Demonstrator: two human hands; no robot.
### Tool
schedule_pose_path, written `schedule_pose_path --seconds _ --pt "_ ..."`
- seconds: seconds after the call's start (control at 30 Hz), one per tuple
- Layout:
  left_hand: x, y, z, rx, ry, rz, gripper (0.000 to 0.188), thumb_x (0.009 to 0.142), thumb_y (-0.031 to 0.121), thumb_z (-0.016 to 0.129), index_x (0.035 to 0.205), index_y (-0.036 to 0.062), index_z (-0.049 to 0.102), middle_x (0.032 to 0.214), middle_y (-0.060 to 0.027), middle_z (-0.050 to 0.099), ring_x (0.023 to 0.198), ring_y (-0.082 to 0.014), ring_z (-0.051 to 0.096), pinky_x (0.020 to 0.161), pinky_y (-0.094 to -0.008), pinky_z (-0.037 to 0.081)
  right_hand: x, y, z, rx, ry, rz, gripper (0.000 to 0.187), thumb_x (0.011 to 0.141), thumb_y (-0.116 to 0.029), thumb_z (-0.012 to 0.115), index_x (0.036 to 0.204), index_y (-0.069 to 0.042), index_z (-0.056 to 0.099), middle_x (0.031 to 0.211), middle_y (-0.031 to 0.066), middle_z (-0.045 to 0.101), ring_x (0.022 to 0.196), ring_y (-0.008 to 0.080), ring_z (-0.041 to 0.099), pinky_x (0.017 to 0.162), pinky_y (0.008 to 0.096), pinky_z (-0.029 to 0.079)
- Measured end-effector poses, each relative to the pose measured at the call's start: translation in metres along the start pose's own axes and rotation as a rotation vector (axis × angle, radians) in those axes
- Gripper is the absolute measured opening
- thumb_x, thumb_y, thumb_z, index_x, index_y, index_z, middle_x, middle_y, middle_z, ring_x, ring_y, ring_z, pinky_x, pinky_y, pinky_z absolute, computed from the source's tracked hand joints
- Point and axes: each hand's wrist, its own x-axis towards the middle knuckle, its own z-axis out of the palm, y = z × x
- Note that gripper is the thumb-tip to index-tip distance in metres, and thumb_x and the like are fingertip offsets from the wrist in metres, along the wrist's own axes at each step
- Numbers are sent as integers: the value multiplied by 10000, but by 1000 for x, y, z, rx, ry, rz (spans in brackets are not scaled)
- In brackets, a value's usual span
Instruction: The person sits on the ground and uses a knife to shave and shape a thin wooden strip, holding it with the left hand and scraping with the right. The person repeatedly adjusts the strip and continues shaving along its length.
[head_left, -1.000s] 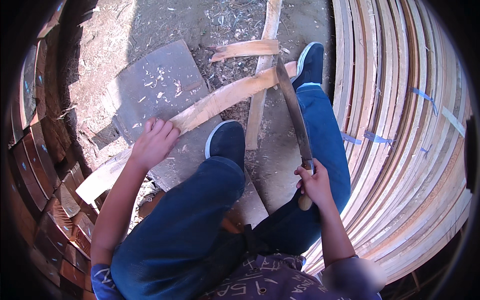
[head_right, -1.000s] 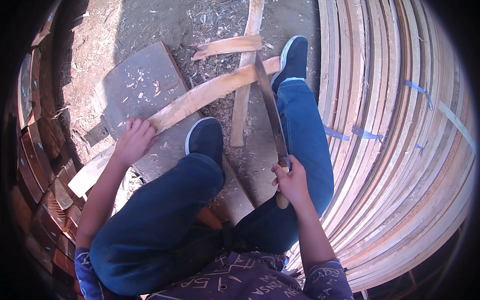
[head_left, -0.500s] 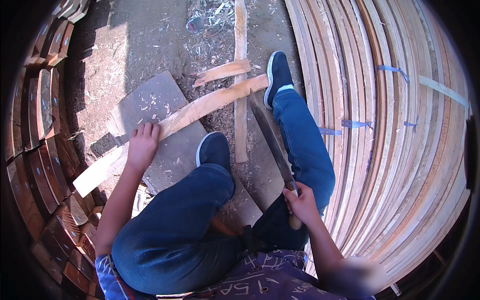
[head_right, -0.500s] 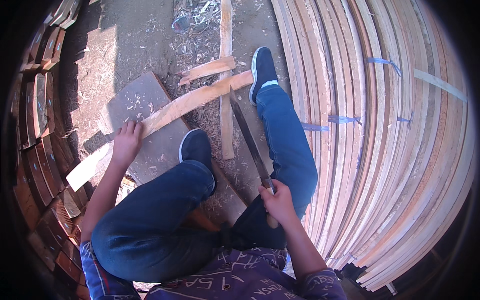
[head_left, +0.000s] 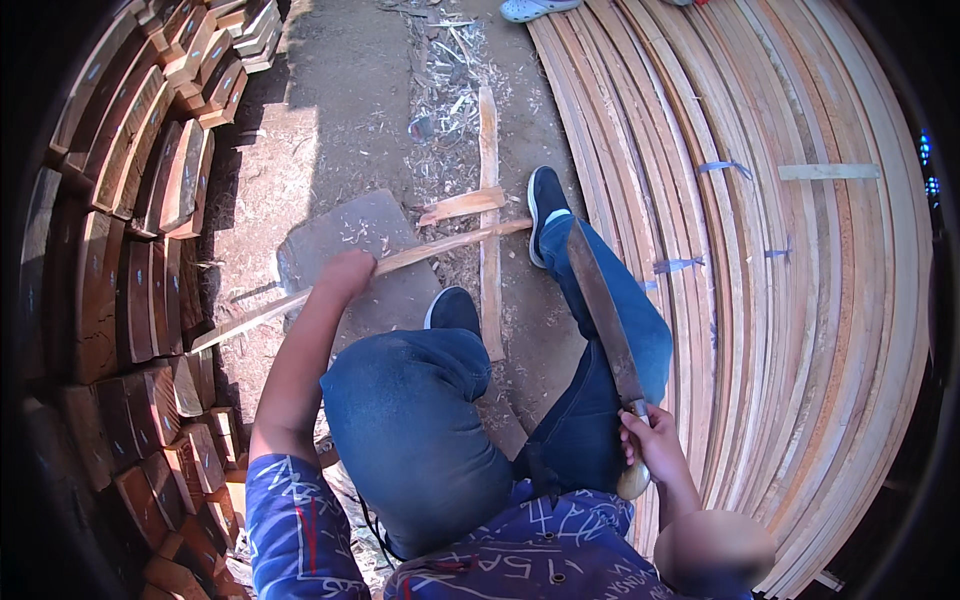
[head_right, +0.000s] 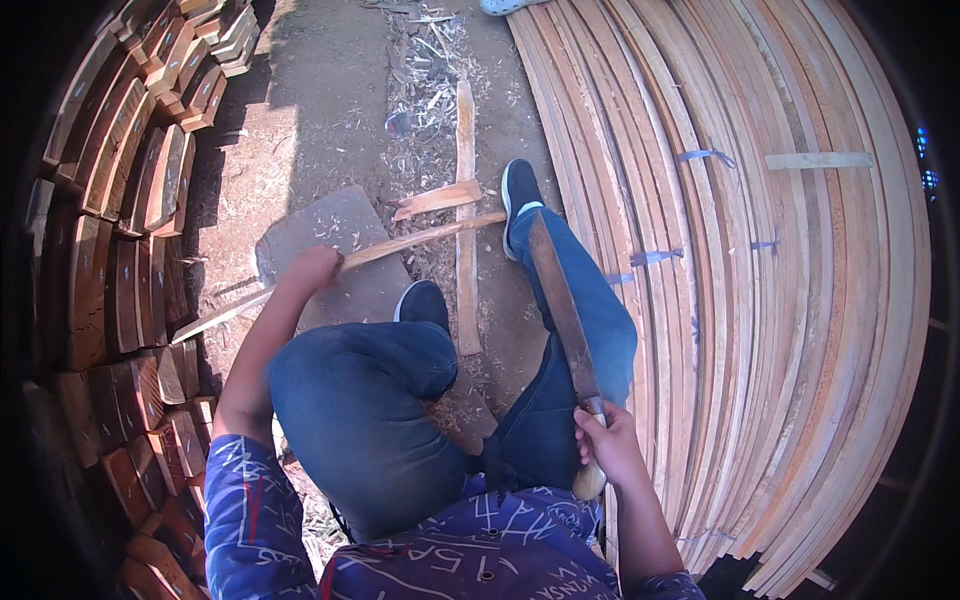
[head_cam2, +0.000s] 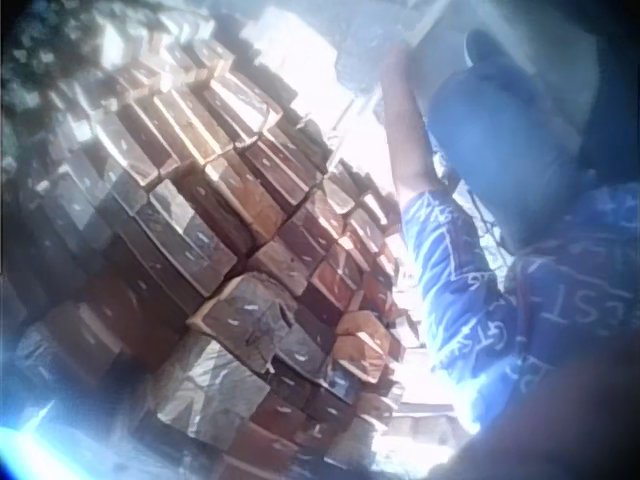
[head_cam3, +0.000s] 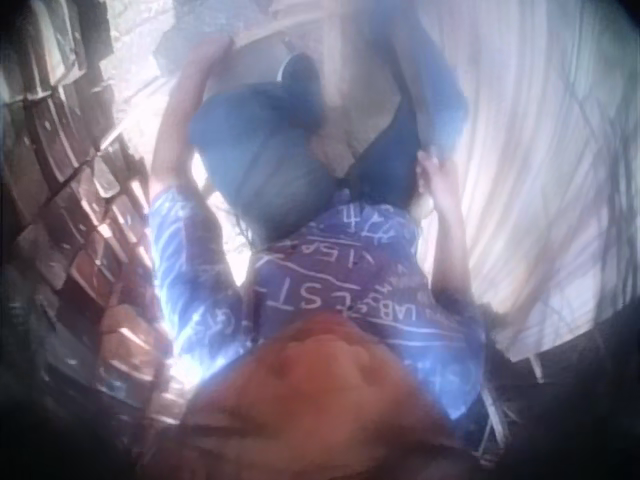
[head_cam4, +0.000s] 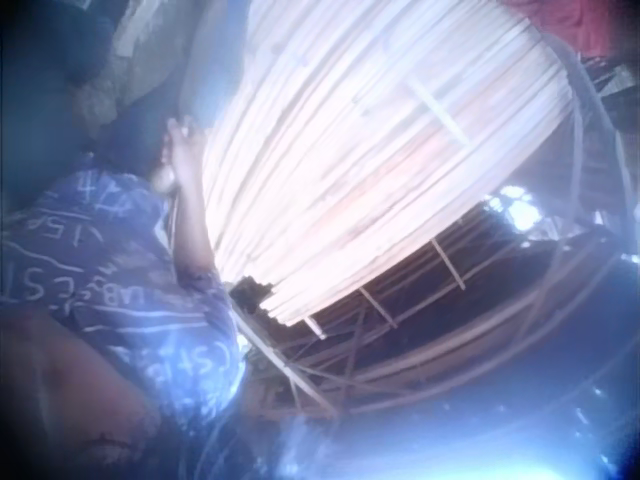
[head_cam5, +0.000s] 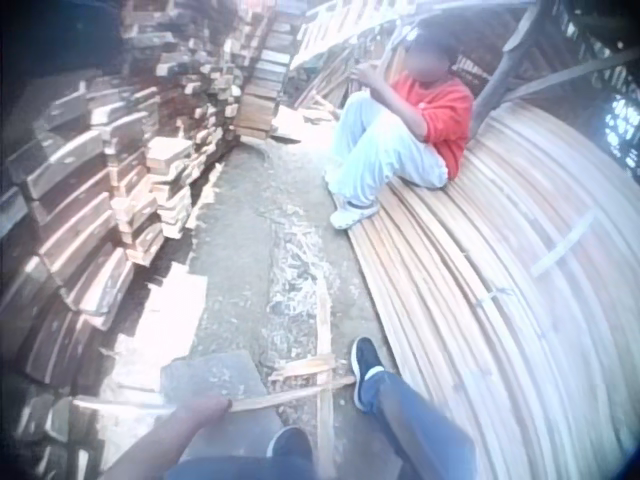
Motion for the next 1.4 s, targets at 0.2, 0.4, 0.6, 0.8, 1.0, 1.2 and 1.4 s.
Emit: schedule_pose_path --seconds 0.2,0.4,0.6,0.8,1.0,1.2,1.4 --pt "-2 -9 -3 -302 -302 -95 455 786 113 632 1238 158 669 1111 -151 705 969 -333 692 829 -425 550 -16 -5 19 -7 -80 -41 163 940 -154 642 988 -1 613 680 21 579 491 86 537 415 221 436" --pt "0 -6 -5 -213 -485 -143 527 805 124 611 1330 175 607 1160 -124 699 1019 -323 677 859 -400 535 -21 -4 18 -89 -133 -5 156 943 -178 658 925 -31 609 679 -7 567 504 64 536 430 219 428" --pt "2 -13 -1 -2 -92 -289 473 836 285 684 1292 172 625 1314 -115 606 1289 -298 500 1094 -519 334 11 -3 14 -85 -149 29 155 955 -179 633 934 -28 606 679 7 574 496 78 535 428 227 434" --pt "-19 8 -7 191 159 -201 708 834 535 644 1399 130 507 1490 -147 425 1468 -292 257 1171 -639 49 57 -28 15 16 -188 89 204 1000 -221 571 992 -19 597 675 7 565 488 85 523 424 235 431" --pt "6 17 6 279 316 -98 808 861 692 501 1418 107 482 1478 -145 437 1482 -298 223 1178 -637 -25 139 -101 28 -352 -245 -10 269 1008 -270 556 962 -9 603 651 -3 544 489 74 512 436 247 431" --pt "17 9 18 294 371 -176 699 934 635 428 1359 87 523 1432 -152 471 1461 -304 266 1189 -624 3 245 -137 68 -805 -199 -90 362 984 -275 575 1029 84 602 633 94 587 486 176 578 497 349 475" --pt "23 0 16 240 382 -218 665 947 607 434 1330 73 544 1420 -165 476 1451 -314 280 1188 -629 19 297 -115 101 -1040 -310 -29 418 973 -285 585 950 132 608 657 154 613 498 230 611 521 378 500"
